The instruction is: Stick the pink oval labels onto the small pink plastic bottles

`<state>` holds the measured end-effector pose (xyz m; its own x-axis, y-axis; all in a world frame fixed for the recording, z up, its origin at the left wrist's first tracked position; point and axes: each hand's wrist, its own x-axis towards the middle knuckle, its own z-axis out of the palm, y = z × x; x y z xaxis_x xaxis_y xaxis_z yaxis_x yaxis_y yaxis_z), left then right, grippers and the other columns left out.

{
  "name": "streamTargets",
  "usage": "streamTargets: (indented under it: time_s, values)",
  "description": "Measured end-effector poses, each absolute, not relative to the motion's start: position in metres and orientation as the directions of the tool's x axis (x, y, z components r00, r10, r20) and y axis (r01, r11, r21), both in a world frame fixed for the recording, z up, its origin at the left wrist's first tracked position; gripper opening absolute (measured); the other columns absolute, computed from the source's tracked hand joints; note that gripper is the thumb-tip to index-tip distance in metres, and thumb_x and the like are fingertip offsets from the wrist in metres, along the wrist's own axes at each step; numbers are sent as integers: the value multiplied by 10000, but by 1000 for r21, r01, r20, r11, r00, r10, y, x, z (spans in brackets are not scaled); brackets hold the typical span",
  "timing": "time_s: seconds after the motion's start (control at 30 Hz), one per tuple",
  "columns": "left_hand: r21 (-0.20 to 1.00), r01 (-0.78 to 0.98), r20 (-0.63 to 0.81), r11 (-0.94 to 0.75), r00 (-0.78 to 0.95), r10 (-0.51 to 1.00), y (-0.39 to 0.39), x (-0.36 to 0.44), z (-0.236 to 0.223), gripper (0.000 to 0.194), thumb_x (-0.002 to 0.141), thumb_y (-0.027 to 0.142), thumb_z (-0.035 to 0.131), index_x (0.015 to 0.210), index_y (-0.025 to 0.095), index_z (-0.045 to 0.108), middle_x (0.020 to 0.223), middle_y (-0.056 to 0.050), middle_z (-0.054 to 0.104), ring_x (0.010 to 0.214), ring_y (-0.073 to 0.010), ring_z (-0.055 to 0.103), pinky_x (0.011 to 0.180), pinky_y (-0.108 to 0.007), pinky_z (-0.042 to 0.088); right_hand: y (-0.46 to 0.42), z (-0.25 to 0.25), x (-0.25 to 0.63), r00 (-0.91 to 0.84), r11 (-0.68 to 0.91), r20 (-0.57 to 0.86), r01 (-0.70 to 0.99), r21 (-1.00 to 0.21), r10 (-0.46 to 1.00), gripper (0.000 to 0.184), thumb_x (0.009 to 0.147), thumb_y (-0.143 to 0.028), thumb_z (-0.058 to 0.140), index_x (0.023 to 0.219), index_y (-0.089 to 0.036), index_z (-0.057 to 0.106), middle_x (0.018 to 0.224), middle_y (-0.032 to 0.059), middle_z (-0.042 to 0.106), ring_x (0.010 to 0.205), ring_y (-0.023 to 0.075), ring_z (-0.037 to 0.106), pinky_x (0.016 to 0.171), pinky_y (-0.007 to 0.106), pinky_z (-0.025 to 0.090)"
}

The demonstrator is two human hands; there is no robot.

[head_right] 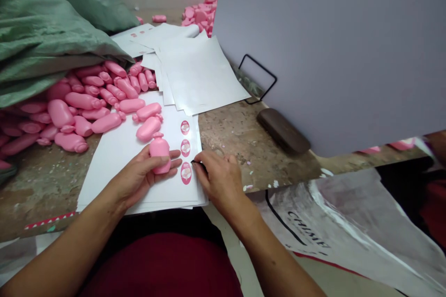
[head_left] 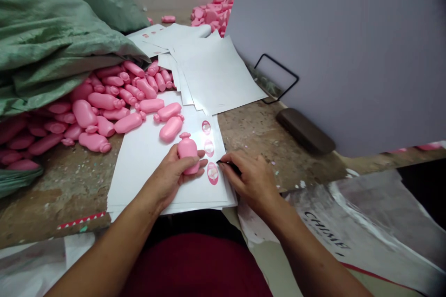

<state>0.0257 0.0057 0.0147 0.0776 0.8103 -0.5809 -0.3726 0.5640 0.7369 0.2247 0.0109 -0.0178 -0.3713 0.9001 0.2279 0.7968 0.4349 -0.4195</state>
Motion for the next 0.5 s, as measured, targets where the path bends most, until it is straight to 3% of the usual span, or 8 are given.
streamTargets:
  time_s: [0.2,0.5]
  values:
    - [756,-346,-567,555,76,820,5,27,14,593,779,151,700,1333,145,489,1291,-199,644,1044,-248,701,1023,-433,516,8,-24,219,-403,482,293,826,-292,867,187,975,-254,499,877,-211,652,824,32,726,663,176,583,688,339,264]
    - [761,-323,-569,562,83,818,5,27,14,546,794,159,689,1305,146,496,1323,-199,631,1099,-266,680,1029,-437,511,17,-22,217,-434,506,285,818,-273,855,165,955,-246,531,863,-211,664,806,28,739,664,177,600,676,329,250]
